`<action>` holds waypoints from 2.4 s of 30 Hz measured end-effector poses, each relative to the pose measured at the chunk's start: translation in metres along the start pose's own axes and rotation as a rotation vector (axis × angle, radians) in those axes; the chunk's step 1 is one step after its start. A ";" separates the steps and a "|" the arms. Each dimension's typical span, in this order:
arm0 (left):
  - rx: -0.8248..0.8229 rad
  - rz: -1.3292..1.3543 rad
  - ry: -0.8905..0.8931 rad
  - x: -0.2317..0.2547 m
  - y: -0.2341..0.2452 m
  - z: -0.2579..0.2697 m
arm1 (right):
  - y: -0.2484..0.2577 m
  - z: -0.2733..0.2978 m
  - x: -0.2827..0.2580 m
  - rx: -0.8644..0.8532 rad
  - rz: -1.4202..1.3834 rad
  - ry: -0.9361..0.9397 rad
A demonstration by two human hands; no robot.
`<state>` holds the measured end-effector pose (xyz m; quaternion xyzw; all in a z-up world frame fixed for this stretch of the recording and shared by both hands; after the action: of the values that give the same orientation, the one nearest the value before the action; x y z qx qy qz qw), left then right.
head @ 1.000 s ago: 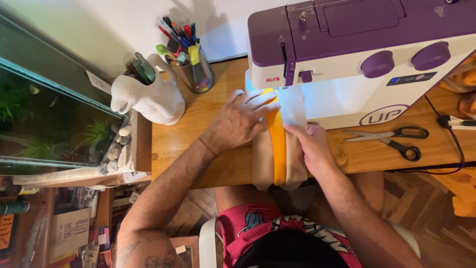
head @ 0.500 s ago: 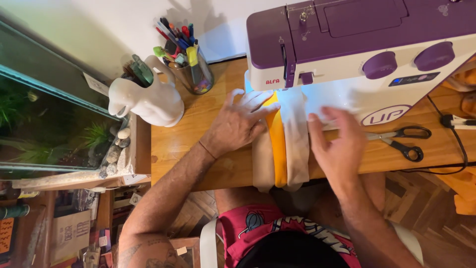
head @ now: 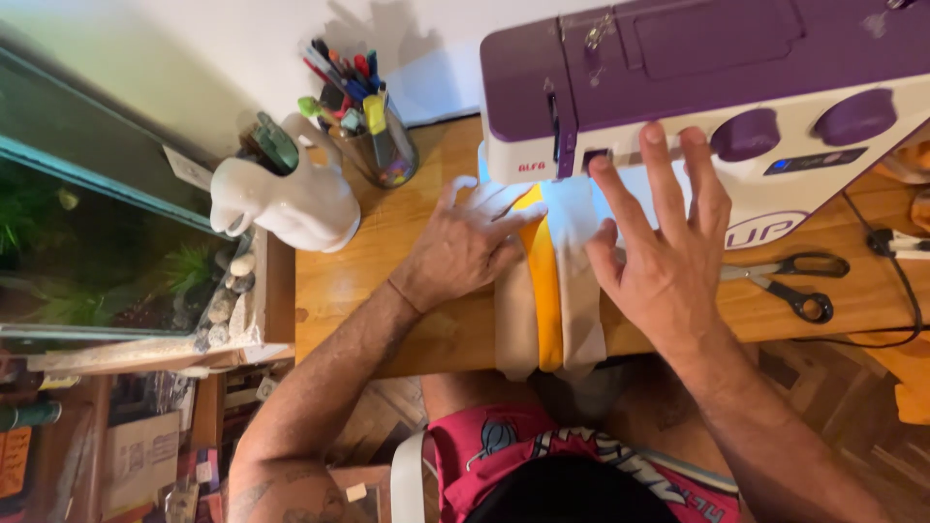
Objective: Pinning fabric pieces together and sewing them using a sewing machine
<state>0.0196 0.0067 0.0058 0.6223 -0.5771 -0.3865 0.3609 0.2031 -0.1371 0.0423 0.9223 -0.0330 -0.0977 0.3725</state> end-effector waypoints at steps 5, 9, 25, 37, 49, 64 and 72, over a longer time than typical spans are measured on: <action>-0.047 -0.005 -0.009 0.002 0.000 0.000 | 0.002 -0.002 -0.002 0.006 0.020 -0.007; -0.045 0.009 -0.018 0.003 0.003 0.000 | -0.004 0.003 -0.005 -0.011 0.016 -0.036; 0.056 0.073 0.006 -0.006 -0.008 0.009 | -0.055 0.054 -0.027 -0.110 -0.293 0.097; 0.069 0.228 0.070 -0.021 -0.025 0.021 | -0.056 0.050 -0.027 -0.142 -0.254 0.087; 0.085 0.246 0.062 -0.022 -0.015 0.013 | -0.050 0.041 -0.025 -0.226 -0.196 0.085; 0.108 0.278 0.052 -0.036 -0.035 0.023 | -0.056 0.040 -0.025 -0.253 -0.162 0.067; 0.074 0.276 0.031 -0.042 -0.036 0.022 | -0.054 0.036 -0.025 -0.277 -0.182 0.065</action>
<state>0.0139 0.0509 -0.0338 0.5558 -0.6654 -0.3020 0.3963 0.1707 -0.1199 -0.0166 0.8639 0.0763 -0.1047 0.4868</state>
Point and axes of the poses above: each hand's wrist, its own z-axis away from the middle knuckle, its own y-axis out of the back of the hand, x = y × z, the point moved 2 cm from there along -z, towards the middle knuckle, and after that the axes turned 12 degrees about -y, right-handed, at the moved point
